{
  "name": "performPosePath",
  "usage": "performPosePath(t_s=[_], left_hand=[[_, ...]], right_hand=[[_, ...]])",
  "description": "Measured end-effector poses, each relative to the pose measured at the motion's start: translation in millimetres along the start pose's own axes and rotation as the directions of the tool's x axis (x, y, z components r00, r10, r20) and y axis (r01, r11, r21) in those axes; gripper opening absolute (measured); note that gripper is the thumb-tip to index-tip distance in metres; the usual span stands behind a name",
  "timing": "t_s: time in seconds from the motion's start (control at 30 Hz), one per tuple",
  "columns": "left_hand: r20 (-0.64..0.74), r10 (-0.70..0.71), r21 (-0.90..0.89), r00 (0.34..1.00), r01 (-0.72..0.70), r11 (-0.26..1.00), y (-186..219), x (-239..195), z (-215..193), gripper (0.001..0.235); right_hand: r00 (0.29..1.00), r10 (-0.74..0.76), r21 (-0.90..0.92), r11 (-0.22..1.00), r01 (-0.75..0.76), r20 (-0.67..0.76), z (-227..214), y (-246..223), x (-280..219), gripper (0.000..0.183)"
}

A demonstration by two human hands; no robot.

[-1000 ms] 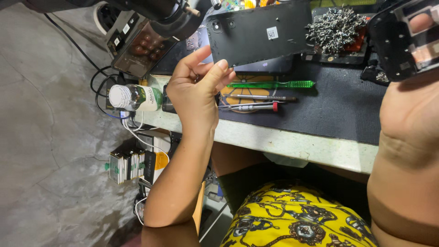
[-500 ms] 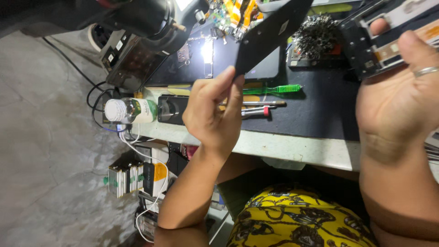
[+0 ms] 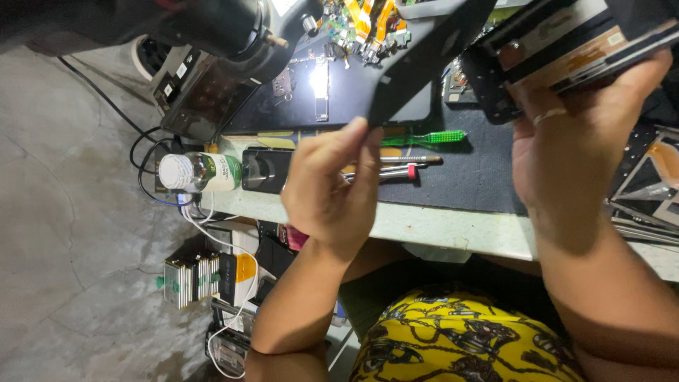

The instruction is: The person uses a screwdriver to remove screws from a disassembled smartphone, then uses a metal spudger to pry and separate the back cover. The person handles the phone chassis and back cover, placing the back cover aside after removal.

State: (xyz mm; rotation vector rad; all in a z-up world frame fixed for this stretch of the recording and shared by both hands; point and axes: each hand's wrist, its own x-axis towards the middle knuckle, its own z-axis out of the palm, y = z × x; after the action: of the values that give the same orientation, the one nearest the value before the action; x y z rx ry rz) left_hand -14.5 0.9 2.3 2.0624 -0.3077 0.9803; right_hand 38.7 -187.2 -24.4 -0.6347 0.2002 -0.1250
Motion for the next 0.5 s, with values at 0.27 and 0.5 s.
performPosePath(t_s=[0.27,0.5], left_hand=[[-0.085,-0.068,-0.061,0.994,0.063,0.996,-7,-3,-1,0.031],[-0.002,0.075,-0.037,0.997,-0.075,0.997,-2,5,-12,0.031]], right_hand=[[0.962,-0.132,-0.104,0.981,0.161,0.240,-31,14,3,0.067],[0.964,-0.111,-0.197,0.967,0.161,0.240,-38,15,3,0.050]])
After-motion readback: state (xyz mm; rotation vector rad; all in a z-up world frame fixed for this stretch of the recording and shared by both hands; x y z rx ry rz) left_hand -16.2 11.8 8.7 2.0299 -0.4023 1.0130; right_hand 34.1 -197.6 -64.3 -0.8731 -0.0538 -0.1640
